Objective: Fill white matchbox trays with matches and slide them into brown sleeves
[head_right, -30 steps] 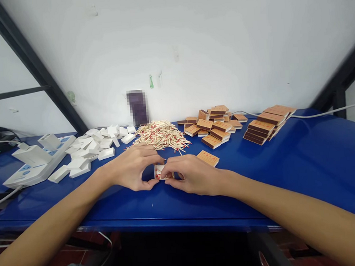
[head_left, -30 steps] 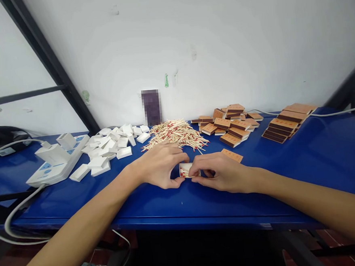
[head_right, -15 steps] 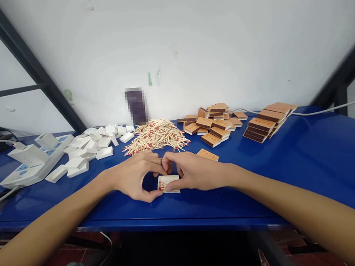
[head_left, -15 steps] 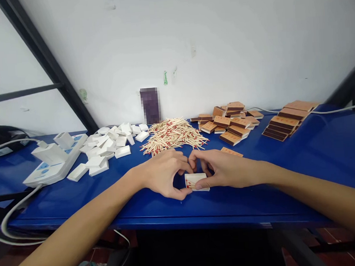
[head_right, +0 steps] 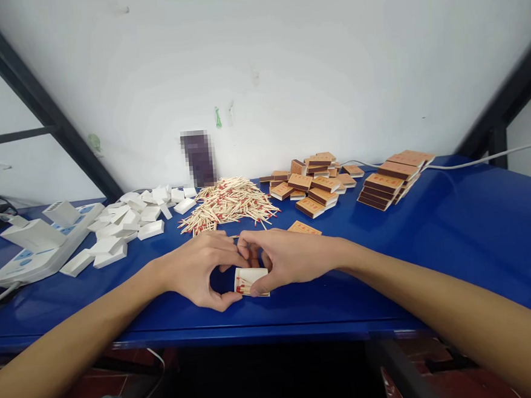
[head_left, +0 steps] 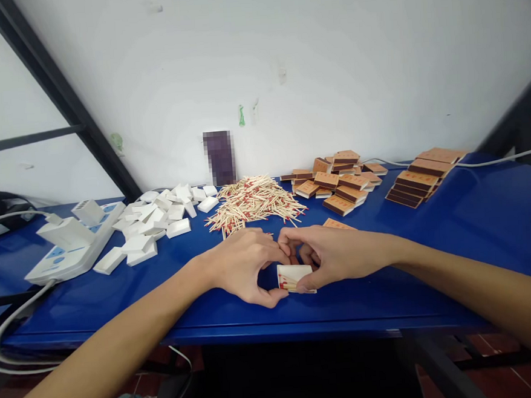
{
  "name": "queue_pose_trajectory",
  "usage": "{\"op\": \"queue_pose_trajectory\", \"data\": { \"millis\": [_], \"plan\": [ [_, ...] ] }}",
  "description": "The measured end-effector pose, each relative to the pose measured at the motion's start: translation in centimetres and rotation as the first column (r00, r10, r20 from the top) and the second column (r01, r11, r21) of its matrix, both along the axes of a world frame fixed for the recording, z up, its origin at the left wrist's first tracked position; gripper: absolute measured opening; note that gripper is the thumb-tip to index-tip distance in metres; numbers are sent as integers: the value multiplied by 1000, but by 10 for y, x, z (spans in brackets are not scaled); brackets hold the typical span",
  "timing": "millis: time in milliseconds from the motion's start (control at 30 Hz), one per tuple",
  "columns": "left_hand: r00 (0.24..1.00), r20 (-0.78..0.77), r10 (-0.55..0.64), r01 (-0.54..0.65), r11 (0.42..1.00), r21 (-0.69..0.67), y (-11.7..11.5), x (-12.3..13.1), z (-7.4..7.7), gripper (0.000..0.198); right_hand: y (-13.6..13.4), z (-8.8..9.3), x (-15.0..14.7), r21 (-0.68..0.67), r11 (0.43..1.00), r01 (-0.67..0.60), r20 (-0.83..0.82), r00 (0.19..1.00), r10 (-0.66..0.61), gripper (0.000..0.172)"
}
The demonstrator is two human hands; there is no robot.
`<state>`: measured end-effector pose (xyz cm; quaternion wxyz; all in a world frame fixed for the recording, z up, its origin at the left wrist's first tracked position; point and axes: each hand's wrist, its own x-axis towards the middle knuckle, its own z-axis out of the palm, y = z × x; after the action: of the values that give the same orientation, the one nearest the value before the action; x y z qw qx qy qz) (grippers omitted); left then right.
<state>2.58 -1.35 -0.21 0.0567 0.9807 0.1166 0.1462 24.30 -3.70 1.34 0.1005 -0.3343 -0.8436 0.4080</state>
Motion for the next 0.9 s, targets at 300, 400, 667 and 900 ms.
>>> {"op": "queue_pose_trajectory", "data": {
  "millis": [300, 400, 667, 900],
  "plan": [
    [998, 64, -21, -4, 928, 373, 0, -3, -1, 30, 1, -7, 0, -181, 982, -58, -68, 997, 46, 39],
    [997, 67, -40, 7, 902, 431, -1, -3, 0, 29, 1, -6, 0, -261, 962, -79, -95, 994, 56, 40],
    [994, 84, -70, 23, 884, 466, -1, -1, 2, 27, 5, -7, -1, -249, 965, -80, -109, 993, 54, 26],
    [996, 61, -63, 27, 880, 473, -2, -1, 3, 28, 10, -7, 1, -254, 963, -93, -62, 995, 79, 19]
  ]
}}
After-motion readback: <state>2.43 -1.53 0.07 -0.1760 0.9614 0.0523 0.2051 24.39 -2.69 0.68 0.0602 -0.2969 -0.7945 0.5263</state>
